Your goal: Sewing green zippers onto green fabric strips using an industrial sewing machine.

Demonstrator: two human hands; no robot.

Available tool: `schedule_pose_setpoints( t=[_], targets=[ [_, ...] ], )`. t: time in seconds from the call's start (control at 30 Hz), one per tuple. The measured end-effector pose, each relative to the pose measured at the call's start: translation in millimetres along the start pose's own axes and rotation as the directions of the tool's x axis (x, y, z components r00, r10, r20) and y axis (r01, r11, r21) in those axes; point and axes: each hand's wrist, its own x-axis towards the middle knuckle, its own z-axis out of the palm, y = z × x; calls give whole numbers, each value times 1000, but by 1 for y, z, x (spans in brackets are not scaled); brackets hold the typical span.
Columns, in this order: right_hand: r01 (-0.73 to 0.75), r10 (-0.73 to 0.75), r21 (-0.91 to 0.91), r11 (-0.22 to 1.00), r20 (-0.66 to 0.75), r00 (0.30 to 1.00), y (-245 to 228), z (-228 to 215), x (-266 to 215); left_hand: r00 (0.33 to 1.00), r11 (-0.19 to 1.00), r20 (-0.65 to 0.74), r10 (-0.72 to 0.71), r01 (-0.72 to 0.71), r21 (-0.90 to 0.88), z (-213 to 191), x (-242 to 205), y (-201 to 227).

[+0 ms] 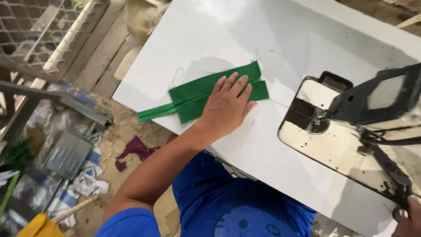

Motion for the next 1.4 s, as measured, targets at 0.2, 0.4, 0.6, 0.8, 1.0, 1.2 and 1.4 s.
schedule_pose_setpoints(
  t=[0.2,0.4,0.6,0.8,1.0,1.2,1.4],
  targets=[
    [-139,191,-232,963,216,958,-4,-26,13,993,994,56,105,-106,23,6,21,6],
    [-972,357,235,1,908,220,-21,-41,-6,997,996,-40,66,-64,63,9,0,24],
    [-958,225,248,145,934,276,-224,11,-41,991,999,-131,40,-38,19,3,-23,30],
    [-960,-169,275,62,950,261,-371,29,12,994,999,-102,25,-28,-31,5,-25,30],
    [-948,-36,319,-8,947,319,-390,43,22,987,996,-156,42,-53,-66,8,-29,25],
    [-925,-25,299,234,953,301,-317,43,1,967,952,-191,166,-207,-224,-19,-36,6],
    [-937,123,180,299,967,225,-338,24,8,954,932,-177,242,-280,-232,-21,-48,5]
  ],
)
